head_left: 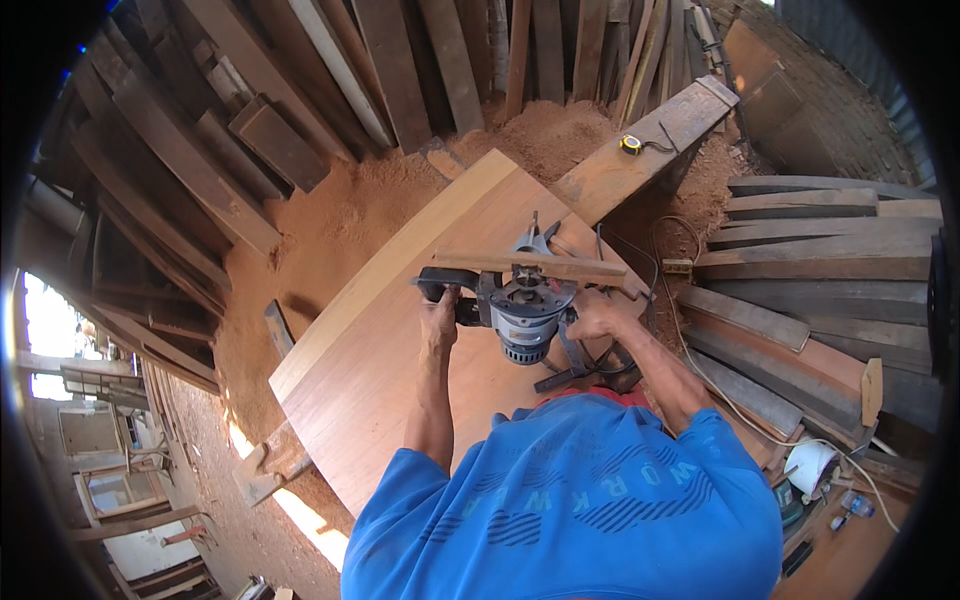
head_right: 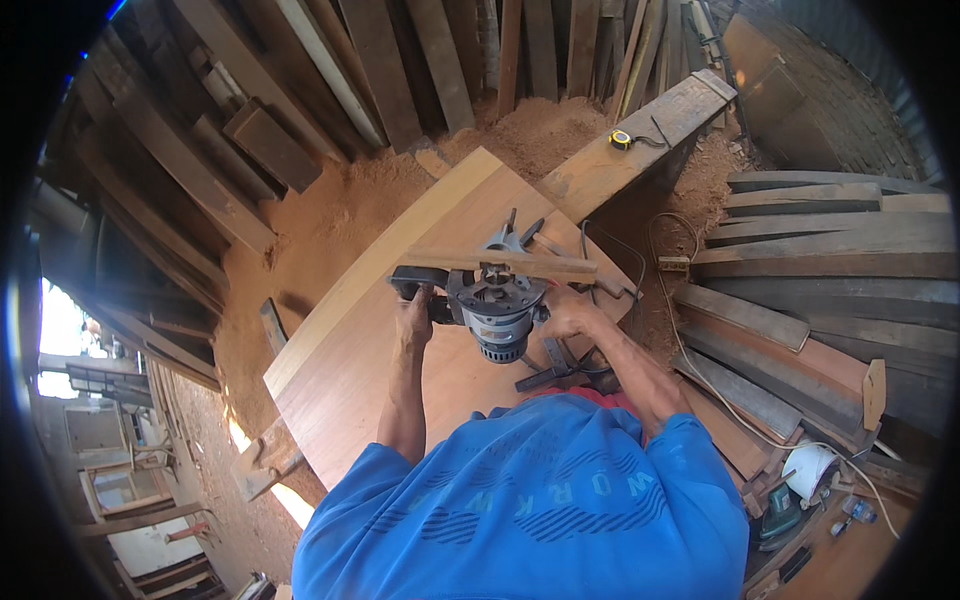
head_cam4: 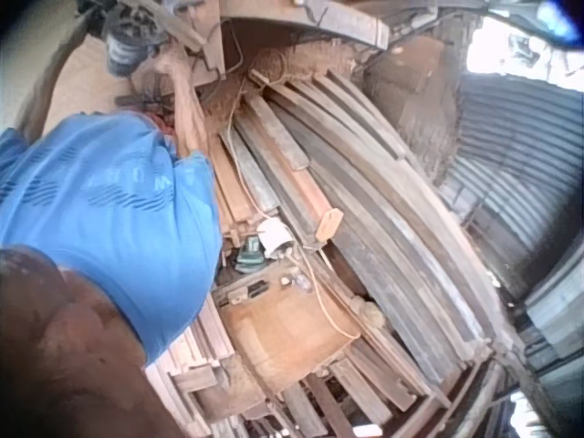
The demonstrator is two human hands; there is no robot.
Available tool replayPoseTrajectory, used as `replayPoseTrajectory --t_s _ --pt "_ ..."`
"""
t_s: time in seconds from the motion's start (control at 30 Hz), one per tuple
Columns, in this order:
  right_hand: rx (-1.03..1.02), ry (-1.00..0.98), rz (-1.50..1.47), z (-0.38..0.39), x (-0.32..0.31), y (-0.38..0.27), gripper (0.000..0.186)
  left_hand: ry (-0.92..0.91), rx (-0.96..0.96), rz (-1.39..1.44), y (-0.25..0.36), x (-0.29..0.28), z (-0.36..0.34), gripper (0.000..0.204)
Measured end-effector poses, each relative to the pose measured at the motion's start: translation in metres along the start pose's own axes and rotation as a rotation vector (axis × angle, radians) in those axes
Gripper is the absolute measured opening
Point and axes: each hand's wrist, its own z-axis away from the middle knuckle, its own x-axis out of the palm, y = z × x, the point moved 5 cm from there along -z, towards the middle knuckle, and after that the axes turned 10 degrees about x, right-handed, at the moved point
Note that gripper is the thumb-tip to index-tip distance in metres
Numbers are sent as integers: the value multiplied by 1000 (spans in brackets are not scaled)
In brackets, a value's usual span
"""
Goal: The person adjusts a handheld router on a wooden workbench using a hammer and a metal ruler. They tap the router's base plate with the hammer and use the ruler to check alignment or depth settings. The person then lifts the router to inspect the bit and base.
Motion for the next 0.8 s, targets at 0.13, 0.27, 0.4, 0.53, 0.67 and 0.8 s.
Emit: replayPoseTrajectory --t_s 0.13,0.27,0.4,0.53,0.67,0.8 --pt "-255 -92 -215 26 -21 2 49 -241 -27 46 110 28 23 29" --pt "-398 -239 -495 84 -64 -56 41 -121 117 510 205 70 64 54" --pt "-553 -236 -548 117 -65 -77 37 -449 50 1052 187 83 84 57" --pt "-374 -365 -347 132 -59 -67 22 -393 -117 813 149 81 123 56" --pt "-328 -446 -240 123 -48 -46 21 -421 -177 682 152 91 120 56" --pt "-137 -579 -318 128 -52 -61 25 -425 -180 614 157 90 118 55"
